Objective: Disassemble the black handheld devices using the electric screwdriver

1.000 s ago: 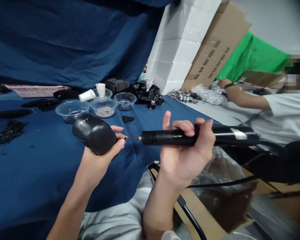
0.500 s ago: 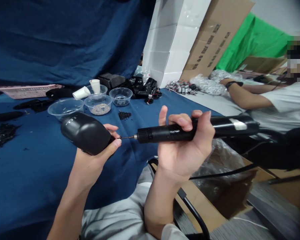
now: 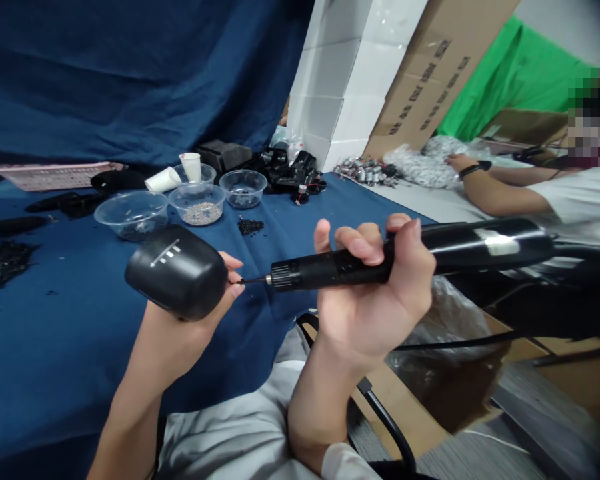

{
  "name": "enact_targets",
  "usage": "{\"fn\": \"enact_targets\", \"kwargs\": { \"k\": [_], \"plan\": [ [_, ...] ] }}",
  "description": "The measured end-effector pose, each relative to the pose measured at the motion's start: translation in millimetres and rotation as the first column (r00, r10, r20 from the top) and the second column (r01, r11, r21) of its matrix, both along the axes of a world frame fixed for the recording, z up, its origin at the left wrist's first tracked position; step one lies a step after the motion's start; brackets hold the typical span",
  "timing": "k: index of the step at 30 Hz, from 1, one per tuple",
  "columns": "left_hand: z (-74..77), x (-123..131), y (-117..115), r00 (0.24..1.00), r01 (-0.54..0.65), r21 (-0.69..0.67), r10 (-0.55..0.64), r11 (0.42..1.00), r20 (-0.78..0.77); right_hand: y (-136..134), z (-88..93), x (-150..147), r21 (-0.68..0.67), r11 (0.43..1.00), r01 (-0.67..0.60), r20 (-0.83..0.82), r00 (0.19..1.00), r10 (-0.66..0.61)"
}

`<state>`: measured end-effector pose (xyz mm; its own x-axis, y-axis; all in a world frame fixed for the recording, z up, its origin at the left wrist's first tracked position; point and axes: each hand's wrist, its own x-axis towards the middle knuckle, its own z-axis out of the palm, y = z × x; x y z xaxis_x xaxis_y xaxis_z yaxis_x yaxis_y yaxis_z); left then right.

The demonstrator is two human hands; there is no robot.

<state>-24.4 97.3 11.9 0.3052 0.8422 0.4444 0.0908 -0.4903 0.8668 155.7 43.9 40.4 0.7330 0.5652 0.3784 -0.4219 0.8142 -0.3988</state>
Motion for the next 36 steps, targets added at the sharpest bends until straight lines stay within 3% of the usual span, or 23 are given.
{"fn": "enact_targets", "kwargs": {
  "k": [7, 22, 29, 36],
  "plan": [
    [1.0, -8.7, -2.6, 0.994, -0.011, 0.015, 0.012, 1.0, -0.108, -3.2, 2.3, -2.9, -0.02, 0.999, 0.031, 0.034, 0.999, -0.03],
    [2.4, -4.9, -1.2, 0.997, 0.037, -0.005, -0.037, 0.999, -0.068, -5.7, 4.2, -3.2, 0.001, 0.999, -0.039, 0.024, 0.999, 0.039],
    [3.3, -1.8, -2.9, 0.998, 0.009, -0.041, -0.011, 0.999, -0.069, -6.2, 4.3, -3.0, -0.05, 0.999, 0.015, 0.044, 0.999, -0.013],
    [5.9, 2.6, -2.6, 0.997, -0.008, 0.006, 0.009, 1.0, -0.077, -5.7, 5.5, -3.1, 0.015, 0.999, -0.028, 0.006, 1.0, 0.028]
  ]
}}
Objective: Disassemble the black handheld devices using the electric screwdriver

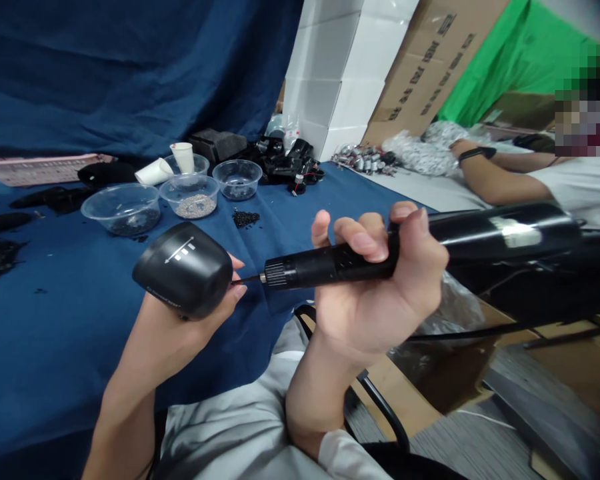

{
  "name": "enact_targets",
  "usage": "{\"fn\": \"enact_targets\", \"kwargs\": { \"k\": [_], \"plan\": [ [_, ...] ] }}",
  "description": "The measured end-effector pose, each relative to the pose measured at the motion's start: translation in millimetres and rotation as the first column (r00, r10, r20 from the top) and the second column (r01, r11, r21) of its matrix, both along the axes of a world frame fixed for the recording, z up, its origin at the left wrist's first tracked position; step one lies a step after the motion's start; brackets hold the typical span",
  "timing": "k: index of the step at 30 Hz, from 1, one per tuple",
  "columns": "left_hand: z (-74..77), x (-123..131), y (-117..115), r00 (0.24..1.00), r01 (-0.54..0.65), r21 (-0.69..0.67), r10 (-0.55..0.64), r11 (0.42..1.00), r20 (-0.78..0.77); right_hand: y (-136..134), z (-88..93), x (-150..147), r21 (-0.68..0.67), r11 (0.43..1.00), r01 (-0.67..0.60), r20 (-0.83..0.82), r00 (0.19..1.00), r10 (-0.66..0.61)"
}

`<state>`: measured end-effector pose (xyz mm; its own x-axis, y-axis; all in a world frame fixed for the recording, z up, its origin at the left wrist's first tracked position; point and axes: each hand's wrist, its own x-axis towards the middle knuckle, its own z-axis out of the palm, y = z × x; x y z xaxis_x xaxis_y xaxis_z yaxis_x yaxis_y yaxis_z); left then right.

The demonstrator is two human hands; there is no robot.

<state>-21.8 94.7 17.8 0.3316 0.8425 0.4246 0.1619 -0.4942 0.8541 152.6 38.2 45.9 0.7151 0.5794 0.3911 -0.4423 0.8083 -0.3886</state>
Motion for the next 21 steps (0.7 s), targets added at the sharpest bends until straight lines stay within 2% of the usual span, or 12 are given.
{"fn": "enact_targets", "kwargs": {
  "k": [5, 9, 13, 17, 21],
  "plan": [
    [-2.7, -0.1, 2.3, 1.0, -0.003, -0.01, 0.003, 1.0, -0.01, -3.0, -0.3, 3.7, -0.019, 0.999, 0.033, 0.014, 0.999, -0.033],
    [-3.0, -2.7, 4.8, 0.999, 0.041, -0.03, -0.042, 0.999, -0.025, -6.7, -0.3, 5.1, 0.012, 0.999, 0.036, -0.006, 0.999, -0.036],
    [-1.2, -0.2, 1.7, 0.996, 0.067, -0.154, -0.057, 0.986, 0.071, -10.0, 1.6, 4.6, 0.037, 0.996, 0.077, -0.055, 0.996, -0.075],
    [-0.3, 8.1, -3.5, 0.962, 0.146, -0.41, -0.032, 0.9, 0.273, -13.0, 5.1, 3.7, -0.028, 0.988, 0.153, -0.057, 0.986, -0.154],
    [1.7, 15.5, -7.1, 0.93, 0.203, -0.53, 0.008, 0.823, 0.369, -14.3, 5.3, 2.6, -0.062, 0.987, 0.148, -0.036, 0.988, -0.15]
  ]
}}
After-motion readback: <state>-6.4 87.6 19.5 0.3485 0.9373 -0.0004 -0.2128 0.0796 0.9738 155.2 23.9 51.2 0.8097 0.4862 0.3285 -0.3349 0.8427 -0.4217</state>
